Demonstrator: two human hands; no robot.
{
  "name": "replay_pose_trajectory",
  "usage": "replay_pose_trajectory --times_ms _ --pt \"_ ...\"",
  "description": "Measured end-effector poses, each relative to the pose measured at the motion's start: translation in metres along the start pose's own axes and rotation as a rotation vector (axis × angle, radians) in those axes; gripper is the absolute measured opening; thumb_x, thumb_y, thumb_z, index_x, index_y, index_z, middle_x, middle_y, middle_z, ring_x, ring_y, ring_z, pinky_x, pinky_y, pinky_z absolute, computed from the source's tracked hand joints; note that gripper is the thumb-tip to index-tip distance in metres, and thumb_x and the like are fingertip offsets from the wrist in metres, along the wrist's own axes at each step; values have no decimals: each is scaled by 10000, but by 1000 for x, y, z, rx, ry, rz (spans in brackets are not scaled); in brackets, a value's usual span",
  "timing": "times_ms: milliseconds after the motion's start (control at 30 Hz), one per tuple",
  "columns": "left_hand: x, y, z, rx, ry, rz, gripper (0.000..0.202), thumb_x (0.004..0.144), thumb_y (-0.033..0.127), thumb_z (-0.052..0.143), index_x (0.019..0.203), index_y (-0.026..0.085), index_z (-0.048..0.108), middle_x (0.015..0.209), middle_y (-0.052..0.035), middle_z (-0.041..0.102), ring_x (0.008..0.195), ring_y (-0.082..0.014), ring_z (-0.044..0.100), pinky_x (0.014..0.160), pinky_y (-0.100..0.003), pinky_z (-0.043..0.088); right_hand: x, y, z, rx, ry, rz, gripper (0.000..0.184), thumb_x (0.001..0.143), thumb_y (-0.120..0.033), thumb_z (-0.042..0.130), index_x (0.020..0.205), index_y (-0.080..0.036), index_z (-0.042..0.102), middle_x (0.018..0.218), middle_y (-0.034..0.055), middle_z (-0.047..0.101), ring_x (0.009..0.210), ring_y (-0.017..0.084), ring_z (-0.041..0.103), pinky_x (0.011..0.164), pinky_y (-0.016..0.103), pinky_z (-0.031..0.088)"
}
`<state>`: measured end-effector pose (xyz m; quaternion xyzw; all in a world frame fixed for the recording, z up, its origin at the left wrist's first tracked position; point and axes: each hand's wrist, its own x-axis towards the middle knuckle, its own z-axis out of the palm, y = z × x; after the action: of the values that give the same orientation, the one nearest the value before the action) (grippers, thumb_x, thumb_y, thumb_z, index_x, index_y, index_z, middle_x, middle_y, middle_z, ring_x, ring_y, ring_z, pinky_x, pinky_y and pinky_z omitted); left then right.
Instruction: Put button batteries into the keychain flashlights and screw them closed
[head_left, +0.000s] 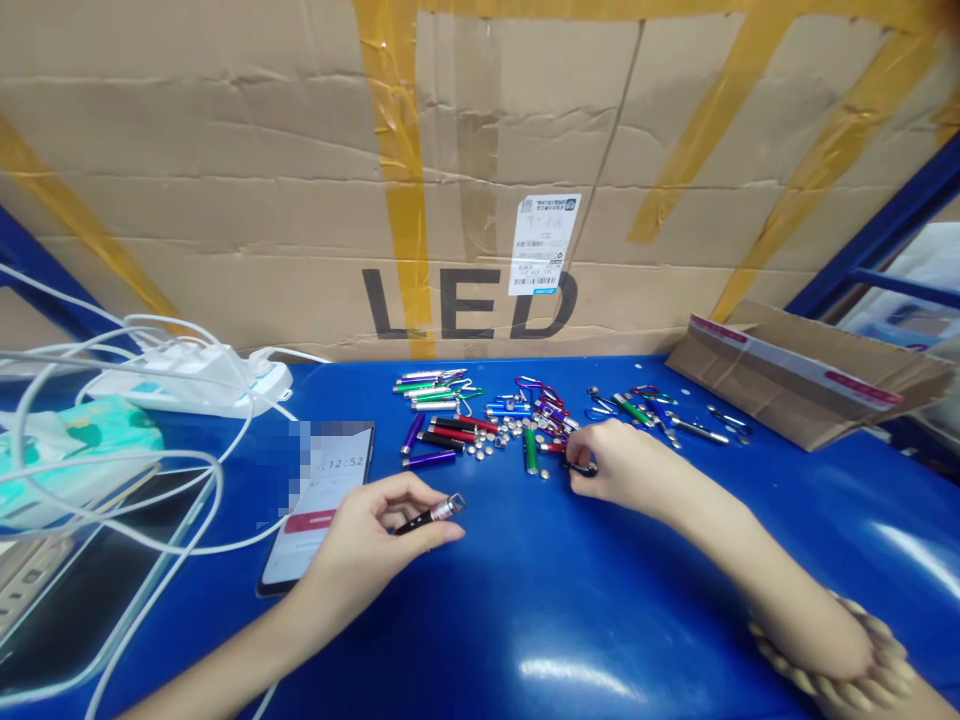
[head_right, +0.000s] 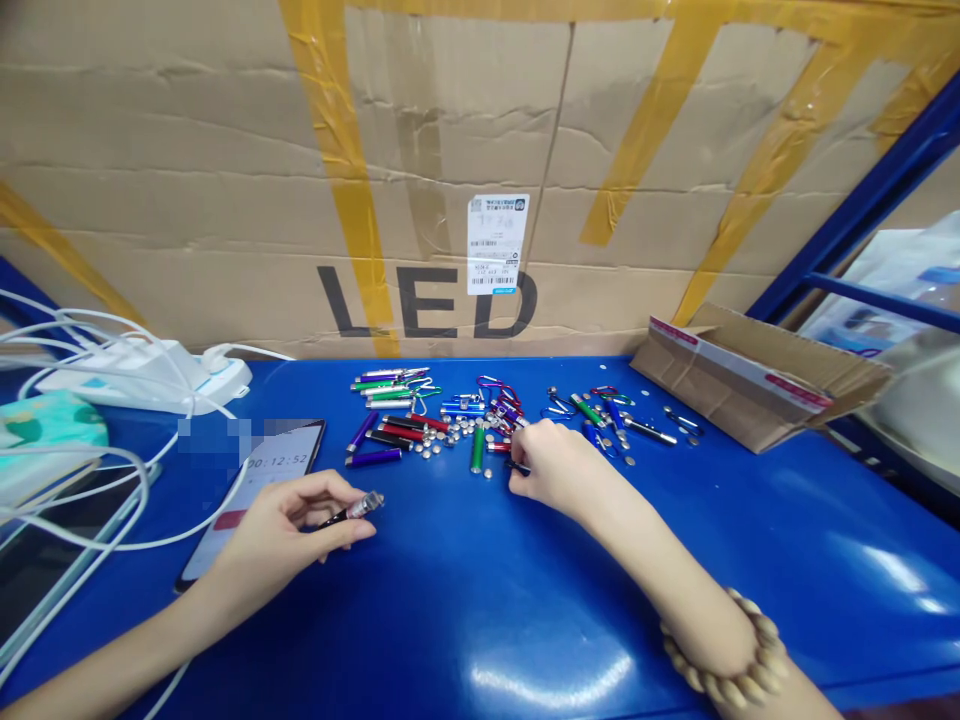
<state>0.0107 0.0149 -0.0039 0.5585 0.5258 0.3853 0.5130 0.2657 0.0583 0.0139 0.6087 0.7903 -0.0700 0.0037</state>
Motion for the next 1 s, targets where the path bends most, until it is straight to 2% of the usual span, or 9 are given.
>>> replay_pose_trajectory --times_ms 100,267,333,433,533,633,700,800,1000 --pt "-2 1 1 12 33 24 260 521 215 771 574 155 523 576 34 603 509 -84 540 516 -177 451 2 4 0 -29 31 -35 171 687 -131 534 758 -167 685 733 71 679 642 182 622 571 249 415" --pt "-5 0 3 62 40 76 316 553 241 760 553 159 454 558 39 583 434 -53 453 418 -153 365 0 5 -6 25 40 -42 132 700 -127 556 743 -166 676 693 51 680 584 158 604 534 244 415" --pt "-7 0 3 58 10 70 307 583 253 748 577 161 456 584 33 589 463 -60 475 442 -157 376 -3 1 -10 177 63 -91 91 704 -142 564 728 -156 652 663 37 667 569 138 599 534 233 436" --pt "-8 1 2 19 -109 24 213 708 311 656 709 173 493 603 22 592 519 -91 512 463 -174 391 -8 -12 -13 584 75 -172 91 738 -237 582 744 -155 620 663 29 656 589 124 607 550 227 482" --pt "-10 3 2 -37 -239 -5 224 875 410 404 818 196 435 631 11 595 486 -98 474 412 -186 339 -13 -30 -11 1071 -45 -151 217 741 -335 620 851 -151 586 704 41 667 590 126 623 554 249 528" --pt "-14 3 2 3 -242 19 314 932 431 225 766 206 368 635 29 524 501 -91 405 446 -205 307 -17 -44 -5 1360 -190 -111 318 722 -334 667 962 -149 569 720 32 666 598 119 634 536 236 541" --pt "-15 3 3 47 -231 43 286 934 409 250 752 209 343 610 53 427 530 -95 359 490 -214 304 -18 -51 0 1426 -258 -98 348 718 -331 681 999 -150 583 728 20 654 570 108 629 485 211 526" --pt "-17 3 3 86 -220 65 223 880 358 423 745 215 317 635 67 342 559 -97 319 522 -219 304 -18 -56 7 1491 -336 -61 337 713 -346 688 977 -145 628 740 12 641 528 87 613 459 194 503" --pt "-16 4 5 72 -217 64 241 790 260 532 730 217 302 673 62 399 601 -101 379 593 -246 348 -19 -63 17 1635 -447 30 265 722 -375 681 815 -128 660 641 -17 610 448 24 504 454 156 406"
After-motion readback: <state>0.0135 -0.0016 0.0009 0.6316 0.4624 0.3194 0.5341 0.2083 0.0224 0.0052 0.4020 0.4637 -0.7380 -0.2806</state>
